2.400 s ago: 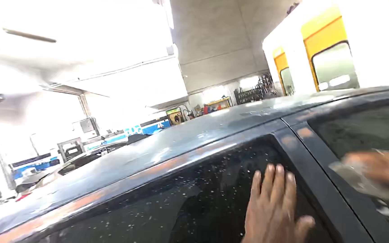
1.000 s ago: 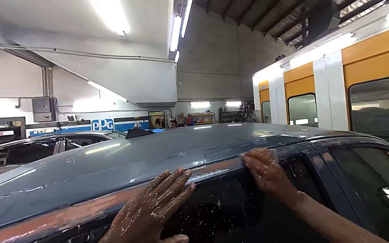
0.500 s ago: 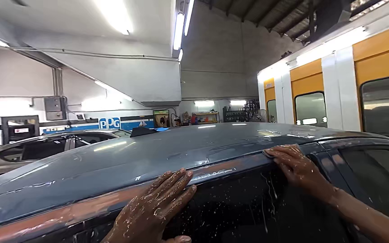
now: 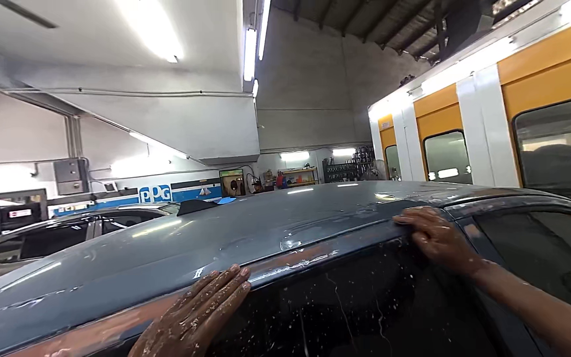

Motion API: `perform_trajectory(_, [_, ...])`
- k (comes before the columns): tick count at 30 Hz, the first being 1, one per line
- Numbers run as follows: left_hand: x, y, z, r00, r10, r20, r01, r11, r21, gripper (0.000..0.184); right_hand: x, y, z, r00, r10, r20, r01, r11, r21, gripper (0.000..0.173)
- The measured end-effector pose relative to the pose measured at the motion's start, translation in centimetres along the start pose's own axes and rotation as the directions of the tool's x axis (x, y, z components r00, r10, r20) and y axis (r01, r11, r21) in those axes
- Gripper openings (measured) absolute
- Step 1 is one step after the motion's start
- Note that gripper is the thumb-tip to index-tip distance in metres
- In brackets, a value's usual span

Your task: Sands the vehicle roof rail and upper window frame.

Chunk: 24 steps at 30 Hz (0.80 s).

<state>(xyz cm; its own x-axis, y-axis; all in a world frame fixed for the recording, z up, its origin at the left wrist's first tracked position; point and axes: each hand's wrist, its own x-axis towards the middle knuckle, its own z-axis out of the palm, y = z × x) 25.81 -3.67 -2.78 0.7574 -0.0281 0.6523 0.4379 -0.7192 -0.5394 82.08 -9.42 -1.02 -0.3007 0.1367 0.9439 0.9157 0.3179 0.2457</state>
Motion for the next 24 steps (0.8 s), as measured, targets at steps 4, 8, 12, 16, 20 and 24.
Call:
perform_trajectory(4, [0.1, 0.3, 0.4, 0.999, -0.015, -0.048, 0.017, 0.999, 0.051, 0.094, 2.1, -10.7, 4.0, 0.999, 0.049, -0.002, -0.049, 0.999, 0.007, 0.036])
perform_trajectory(8, [-0.4, 0.1, 0.3, 0.998, -0.012, -0.063, 0.014, 1.0, 0.025, 0.092, 6.8, -28.5, 10.3, 1.0, -0.01, 0.02, 0.009, 0.996, 0.092, 0.037])
perform_trajectory(12, [-0.8, -0.1, -0.1, 0.998, -0.039, -0.045, 0.04, 0.999, 0.027, 0.089, 5.7, -21.4, 7.8, 0.998, -0.057, -0.025, 0.058, 0.998, 0.038, 0.033])
perform_trajectory(16, [-0.7, -0.1, 0.5, 0.997, -0.042, -0.071, 0.048, 0.995, 0.088, 0.092, 2.3, -8.8, 3.5, 0.997, -0.051, -0.057, 0.053, 0.998, 0.034, 0.038])
perform_trajectory(20, [-0.7, 0.0, 0.8, 0.996, -0.024, -0.08, 0.031, 0.996, 0.083, 0.091, 3.4, -10.9, 3.8, 0.992, -0.127, -0.002, 0.127, 0.992, 0.013, 0.036])
perform_trajectory(24, [-0.8, -0.1, 0.7, 0.995, -0.024, -0.097, 0.033, 0.995, 0.092, 0.09, 3.0, -8.7, 3.1, 0.986, -0.165, -0.008, 0.165, 0.986, 0.007, 0.036])
